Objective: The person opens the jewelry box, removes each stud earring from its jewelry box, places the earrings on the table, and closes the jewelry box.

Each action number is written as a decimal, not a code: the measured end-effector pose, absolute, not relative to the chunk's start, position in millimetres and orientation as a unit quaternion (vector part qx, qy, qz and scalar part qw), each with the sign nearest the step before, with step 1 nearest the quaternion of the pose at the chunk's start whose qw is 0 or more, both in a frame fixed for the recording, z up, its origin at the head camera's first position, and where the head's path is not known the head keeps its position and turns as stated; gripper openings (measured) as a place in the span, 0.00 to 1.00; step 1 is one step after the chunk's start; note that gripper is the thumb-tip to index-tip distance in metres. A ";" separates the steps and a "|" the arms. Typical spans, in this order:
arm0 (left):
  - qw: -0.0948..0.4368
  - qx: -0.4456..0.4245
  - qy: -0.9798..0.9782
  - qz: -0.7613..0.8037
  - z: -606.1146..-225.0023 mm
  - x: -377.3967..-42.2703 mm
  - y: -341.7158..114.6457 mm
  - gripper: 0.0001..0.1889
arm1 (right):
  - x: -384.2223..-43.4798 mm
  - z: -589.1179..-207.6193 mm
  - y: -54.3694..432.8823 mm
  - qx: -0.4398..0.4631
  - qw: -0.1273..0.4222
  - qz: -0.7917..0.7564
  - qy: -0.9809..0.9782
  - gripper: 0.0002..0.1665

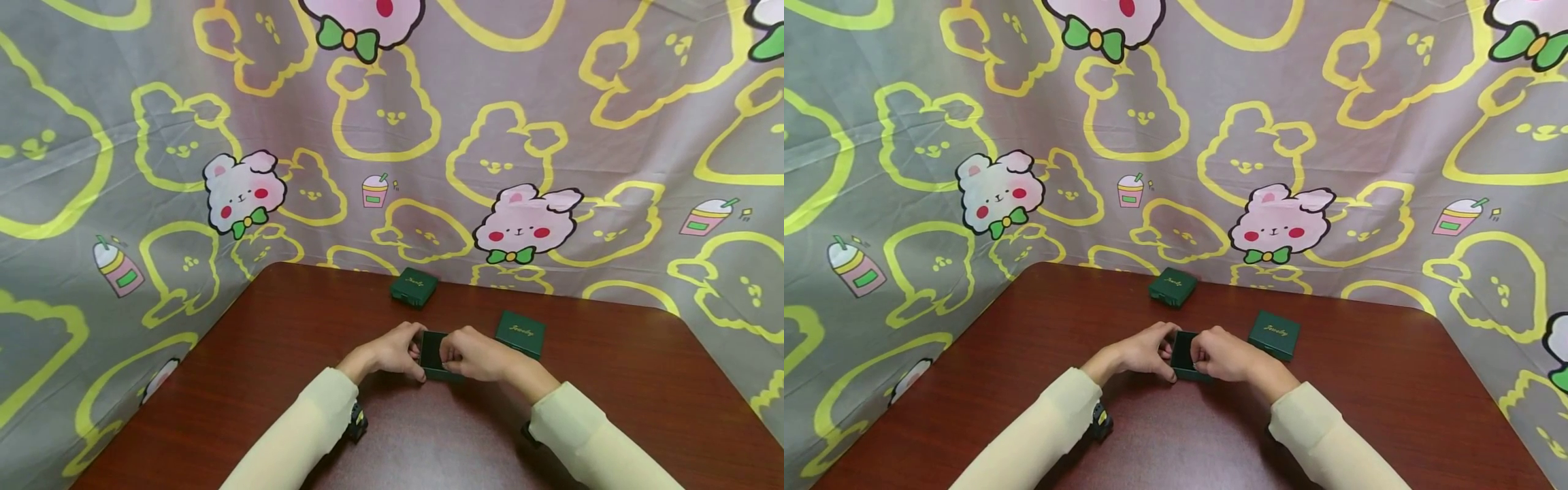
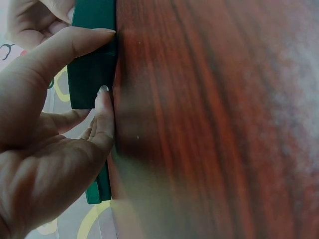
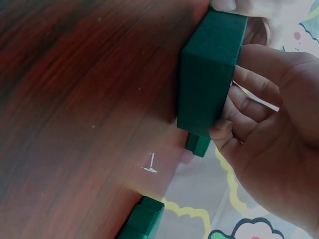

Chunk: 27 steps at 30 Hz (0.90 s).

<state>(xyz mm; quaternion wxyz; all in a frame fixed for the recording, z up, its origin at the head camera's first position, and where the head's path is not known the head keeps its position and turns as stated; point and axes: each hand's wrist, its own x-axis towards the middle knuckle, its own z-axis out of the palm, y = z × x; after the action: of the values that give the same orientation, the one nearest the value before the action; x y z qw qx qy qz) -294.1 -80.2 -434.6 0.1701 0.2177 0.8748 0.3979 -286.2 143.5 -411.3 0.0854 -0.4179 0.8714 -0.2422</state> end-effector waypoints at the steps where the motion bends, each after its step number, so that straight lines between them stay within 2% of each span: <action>1: 0.171 0.217 0.874 0.400 -434.4 -293.9 -80.4 0.39 | -286.5 -412.1 143.1 -0.417 0.082 -0.244 0.872 0.07; 10: 0.171 0.218 0.874 0.399 -434.4 -294.1 -80.6 0.39 | -286.2 -414.3 139.0 -0.401 0.067 -0.246 0.880 0.12; 27: 0.172 0.220 0.875 0.395 -434.5 -293.9 -81.1 0.40 | -283.2 -410.0 138.8 -0.397 0.066 -0.236 0.884 0.08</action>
<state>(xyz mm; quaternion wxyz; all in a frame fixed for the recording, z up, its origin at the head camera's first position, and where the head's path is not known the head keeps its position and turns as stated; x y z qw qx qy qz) -293.9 -81.1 -434.5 0.1722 0.2196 0.8754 0.3946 -283.2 138.8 -410.0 0.0656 -0.3970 0.8844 -0.2365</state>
